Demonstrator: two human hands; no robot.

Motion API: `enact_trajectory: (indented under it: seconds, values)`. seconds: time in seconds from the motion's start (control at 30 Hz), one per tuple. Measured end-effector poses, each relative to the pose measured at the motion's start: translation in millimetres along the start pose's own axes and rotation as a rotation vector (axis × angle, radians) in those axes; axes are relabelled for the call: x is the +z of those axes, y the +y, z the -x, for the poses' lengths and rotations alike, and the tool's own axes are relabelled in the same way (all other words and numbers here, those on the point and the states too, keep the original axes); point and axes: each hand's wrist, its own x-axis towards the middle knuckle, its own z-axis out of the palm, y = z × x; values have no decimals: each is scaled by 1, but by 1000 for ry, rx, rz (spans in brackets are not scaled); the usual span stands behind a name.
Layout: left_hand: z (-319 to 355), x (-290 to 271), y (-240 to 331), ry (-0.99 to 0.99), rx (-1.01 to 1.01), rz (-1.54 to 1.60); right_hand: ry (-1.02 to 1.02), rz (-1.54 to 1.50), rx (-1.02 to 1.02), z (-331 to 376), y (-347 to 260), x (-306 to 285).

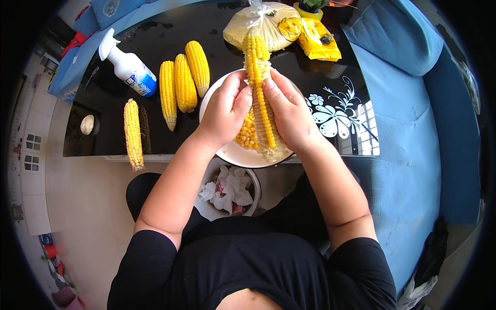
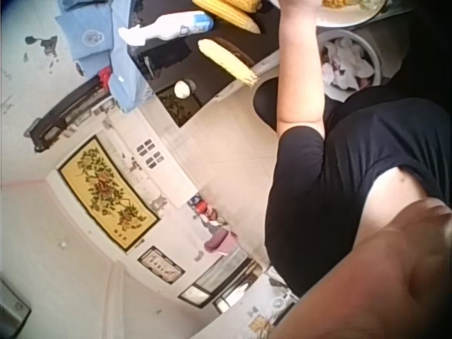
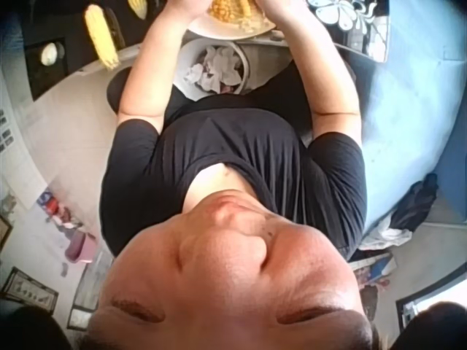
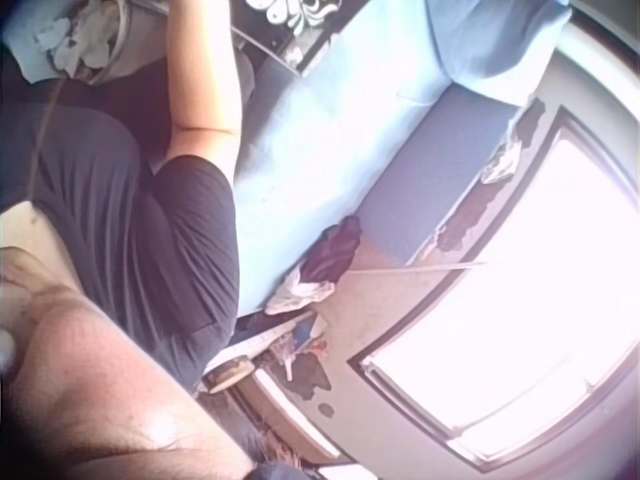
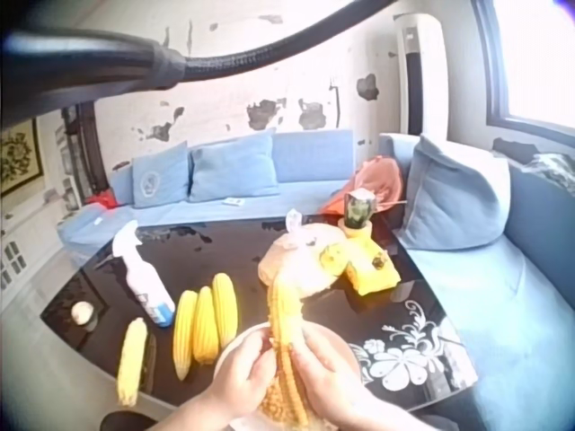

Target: The person sits on the floor and removes corn kernels from a cob by hand, placing the kernels into a white bowl. Several other corn cobs are visible on the table nearby.

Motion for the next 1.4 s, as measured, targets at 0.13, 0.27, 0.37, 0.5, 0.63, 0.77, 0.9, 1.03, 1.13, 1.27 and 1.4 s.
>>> enact_trajectory:
  seconds: [0.13, 0.27, 0.37, 0.5, 0.63, 0.77, 0.9, 1.03, 1.13, 1.27, 1.4]
  values:
    - [0, -7, -3, -3, -77, -64, 3, -21, 0, 1, 1, 2]
    - [2, -5, 3, -18, -144, 245, 21, -24, 2, 2, 2, 2]
    - [1, -2, 6, -8, -110, 271, -20, -11, -15, 2, 2, 2]
    - [3, -2, 5, -9, -92, 171, -30, 34, -13, 2, 2, 1]
    - [2, -2, 0, 38, -86, 46, -8, -32, 51, 2, -1, -1]
    - [3, -2, 6, 41, -175, 330, -2, -21, 46, 3, -2, -1]
    - [2, -3, 8, 44, -175, 322, -20, -52, 52, 6, -1, 2]
    - [2, -1, 5, 11, -142, 249, -35, -22, 54, 7, -1, 2]
    - [2, -3, 1, 51, -181, 165, -46, -24, 62, 4, 2, -1]
    - [1, -1, -5, 75, -127, 277, -65, -12, 39, 3, 3, -1]
    - [1, -3, 6, 53, -181, 337, -51, 24, 21, 4, 4, 0]
